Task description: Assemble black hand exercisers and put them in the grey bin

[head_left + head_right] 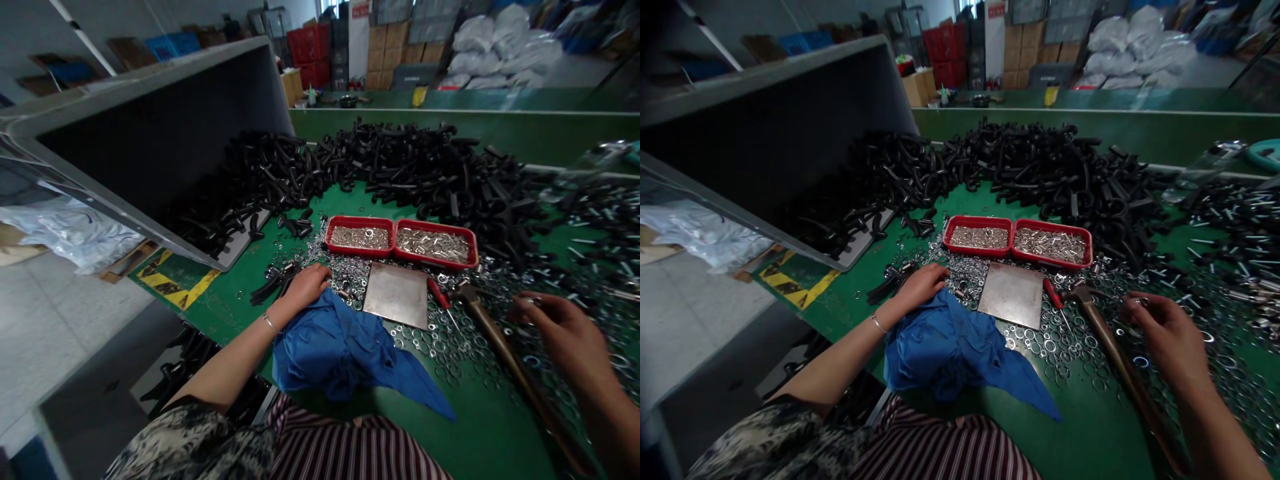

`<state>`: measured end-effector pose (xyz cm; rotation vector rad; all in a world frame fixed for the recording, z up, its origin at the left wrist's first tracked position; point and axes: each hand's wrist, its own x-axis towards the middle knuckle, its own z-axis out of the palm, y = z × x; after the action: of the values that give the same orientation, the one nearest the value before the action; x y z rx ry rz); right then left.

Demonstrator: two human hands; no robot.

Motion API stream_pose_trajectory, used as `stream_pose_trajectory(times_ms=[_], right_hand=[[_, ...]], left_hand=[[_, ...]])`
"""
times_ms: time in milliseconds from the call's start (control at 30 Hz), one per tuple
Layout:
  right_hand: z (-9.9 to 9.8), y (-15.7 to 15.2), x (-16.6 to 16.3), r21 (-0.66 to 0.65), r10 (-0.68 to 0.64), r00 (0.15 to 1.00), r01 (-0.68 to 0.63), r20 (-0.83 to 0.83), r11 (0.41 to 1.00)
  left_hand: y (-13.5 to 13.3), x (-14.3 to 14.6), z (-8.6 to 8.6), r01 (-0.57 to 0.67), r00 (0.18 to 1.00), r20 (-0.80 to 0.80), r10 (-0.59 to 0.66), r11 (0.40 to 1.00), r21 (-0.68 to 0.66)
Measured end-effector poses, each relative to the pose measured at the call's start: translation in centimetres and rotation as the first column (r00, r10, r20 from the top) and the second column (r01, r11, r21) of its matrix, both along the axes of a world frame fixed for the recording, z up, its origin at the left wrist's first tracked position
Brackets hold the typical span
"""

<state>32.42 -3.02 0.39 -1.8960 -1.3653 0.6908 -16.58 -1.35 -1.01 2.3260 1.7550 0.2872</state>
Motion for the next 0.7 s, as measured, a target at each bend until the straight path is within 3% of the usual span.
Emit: stream_pose_trajectory(times_ms=[100, 233, 333, 500, 700], right_hand=[[0.5, 0.2, -3.1, 0.012, -0.038, 0.935, 0.045, -0.353, 0.999], [-0.4, 0.2, -7.6, 0.018, 0.069, 0.69, -0.08, -0.721, 0.997], [-1.3, -0.6, -10.9, 0.006, 0.13, 0.572, -0.213, -0.81, 0.977], [-2.7, -1.4, -14.1, -0.021, 0.111, 0.446, -0.281, -0.888, 0.959], [-3.8, -1.1, -14.6, -0.014, 0.09, 0.416, -0.242, -0.905, 0.97]], left_hand=[[0.4, 0.8, -0.3, 0.015, 0.998, -0.065, -0.016, 1.0, -0.007], [0.4, 1.3, -1.0, 0.047, 0.999, 0.027, -0.047, 0.999, -0.003], [0.1, 1.3, -1.3, 0.008, 0.994, 0.105, -0.009, 1.0, 0.014], [0.0, 2.0, -0.6, -0.011, 0.989, 0.147, -0.006, 0.994, 0.11], [1.0, 6.3, 0.4, 0.243, 0.97, -0.052, -0.239, 0.965, 0.102]])
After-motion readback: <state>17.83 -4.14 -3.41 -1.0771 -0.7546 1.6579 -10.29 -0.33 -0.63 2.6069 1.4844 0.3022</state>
